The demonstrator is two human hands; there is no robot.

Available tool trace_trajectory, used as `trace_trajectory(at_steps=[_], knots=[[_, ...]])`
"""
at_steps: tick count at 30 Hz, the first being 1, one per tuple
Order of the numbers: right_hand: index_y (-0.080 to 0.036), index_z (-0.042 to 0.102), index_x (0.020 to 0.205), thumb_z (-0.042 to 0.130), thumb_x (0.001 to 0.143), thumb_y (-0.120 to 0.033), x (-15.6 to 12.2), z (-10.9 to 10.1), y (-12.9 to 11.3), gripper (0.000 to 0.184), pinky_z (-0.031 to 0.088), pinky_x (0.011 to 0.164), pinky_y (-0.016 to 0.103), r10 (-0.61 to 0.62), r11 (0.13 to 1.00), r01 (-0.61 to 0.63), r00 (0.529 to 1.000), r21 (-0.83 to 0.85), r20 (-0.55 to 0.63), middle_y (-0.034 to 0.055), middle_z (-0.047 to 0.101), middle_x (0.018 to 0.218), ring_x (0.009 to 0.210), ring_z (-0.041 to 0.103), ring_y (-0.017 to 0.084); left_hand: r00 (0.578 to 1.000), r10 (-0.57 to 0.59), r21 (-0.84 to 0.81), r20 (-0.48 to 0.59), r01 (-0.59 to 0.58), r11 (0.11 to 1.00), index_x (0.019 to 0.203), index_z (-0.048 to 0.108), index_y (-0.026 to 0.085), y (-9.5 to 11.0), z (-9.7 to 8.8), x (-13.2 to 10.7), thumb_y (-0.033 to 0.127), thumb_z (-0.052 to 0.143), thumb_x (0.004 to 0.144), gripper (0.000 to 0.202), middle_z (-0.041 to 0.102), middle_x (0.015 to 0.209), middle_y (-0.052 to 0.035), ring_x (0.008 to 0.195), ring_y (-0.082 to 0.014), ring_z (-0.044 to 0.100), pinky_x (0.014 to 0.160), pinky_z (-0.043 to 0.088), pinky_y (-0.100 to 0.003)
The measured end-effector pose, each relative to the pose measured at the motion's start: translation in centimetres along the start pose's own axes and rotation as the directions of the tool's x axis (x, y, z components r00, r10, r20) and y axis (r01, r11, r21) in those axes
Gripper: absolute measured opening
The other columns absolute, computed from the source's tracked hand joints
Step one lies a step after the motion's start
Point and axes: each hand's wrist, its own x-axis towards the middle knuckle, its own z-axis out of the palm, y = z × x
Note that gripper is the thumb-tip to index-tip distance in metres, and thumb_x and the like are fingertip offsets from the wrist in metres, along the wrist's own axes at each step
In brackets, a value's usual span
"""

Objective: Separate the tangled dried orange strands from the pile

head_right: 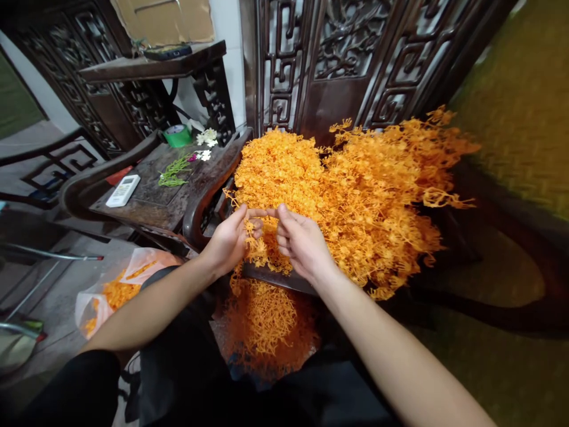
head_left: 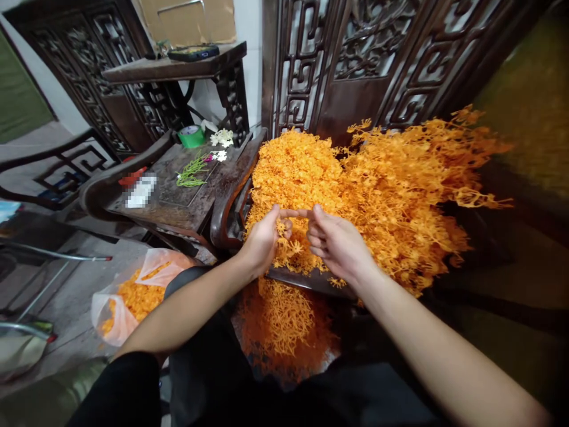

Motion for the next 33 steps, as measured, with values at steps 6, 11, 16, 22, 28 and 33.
trace_trajectory(at_steps=[6, 11, 16, 22, 28, 33], knots=[[-0.021, 0.081, 0.093, 0.067, 0.094, -0.050, -1.3, -0.1, 0.5, 0.032, 0.051, 0.065, 0.031, -0.438, 0.657, 0.359, 0.897, -0.662, 0.052, 0.0036, 0.071, 0.075, 0.070, 0.065, 0.019, 0.981, 0.177, 0.218, -0.078, -0.156, 0.963, 0.121, 0.071, 0.023, -0.7, 0.7, -0.4, 0.057, 0.044, 0.103, 0.047, 0.065, 0.136, -0.0089, 0.136, -0.0267, 0.052, 0.111, 0.041, -0.039], [-0.022, 0.080, 0.109, 0.068, 0.094, -0.043, -1.8, 0.4, 0.8, 0.029, 0.057, 0.083, 0.041, -0.412, 0.570, 0.414, 0.891, -0.709, 0.190, 0.0079, 0.080, 0.102, 0.090, 0.075, 0.027, 0.981, 0.194, 0.325, 0.017, -0.189, 0.927, 0.133, 0.068, 0.022, -0.5, 1.4, -1.1, 0.051, 0.044, 0.104, 0.047, 0.056, 0.153, -0.0084, 0.151, -0.0255, 0.037, 0.122, 0.028, -0.039], [-0.022, 0.074, 0.090, 0.060, 0.097, -0.035, -0.2, -2.5, -1.8, 0.020, 0.052, 0.080, 0.040, -0.638, 0.211, 0.396, 0.749, -0.894, 0.181, 0.0106, 0.078, 0.091, 0.082, 0.071, 0.026, 0.980, 0.198, 0.245, 0.000, -0.192, 0.950, 0.117, 0.076, 0.014, 0.3, 1.2, -1.9, 0.046, 0.052, 0.101, 0.043, 0.063, 0.080, -0.0065, 0.084, -0.0189, 0.059, 0.081, 0.047, -0.033], [-0.022, 0.057, 0.080, 0.062, 0.091, -0.035, 1.7, -6.8, -3.6, 0.018, 0.036, 0.050, 0.029, -0.512, 0.585, 0.131, 0.825, -0.800, -0.239, 0.0026, 0.061, 0.060, 0.051, 0.053, 0.016, 0.977, 0.209, 0.024, -0.028, -0.209, 0.978, 0.114, 0.074, 0.008, 3.2, -0.3, -2.2, 0.041, 0.048, 0.103, 0.043, 0.034, 0.065, 0.0031, 0.057, -0.0103, 0.028, 0.055, 0.028, -0.027], [-0.023, 0.061, 0.093, 0.074, 0.078, -0.025, -0.4, -2.8, -1.4, 0.020, 0.028, 0.043, 0.024, -0.161, 0.934, 0.141, 0.986, -0.329, -0.035, -0.0014, 0.065, 0.072, 0.044, 0.045, 0.008, 0.996, 0.088, -0.063, -0.010, -0.088, 0.994, 0.125, 0.069, 0.011, 2.5, -0.3, -1.4, 0.042, 0.045, 0.105, 0.044, 0.046, 0.070, -0.0004, 0.065, -0.0119, 0.039, 0.063, 0.037, -0.026], [-0.024, 0.074, 0.123, 0.057, 0.099, -0.039, -2.7, 0.0, -0.5, 0.033, 0.031, 0.047, 0.027, -0.211, 0.777, 0.293, 0.955, -0.558, 0.207, -0.0031, 0.049, 0.062, 0.049, 0.040, 0.012, 0.987, 0.124, -0.019, -0.099, -0.127, 0.992, 0.122, 0.070, 0.013, 1.6, 0.5, -1.0, 0.041, 0.042, 0.107, 0.043, 0.051, 0.074, -0.0019, 0.072, -0.0132, 0.045, 0.075, 0.041, -0.026]])
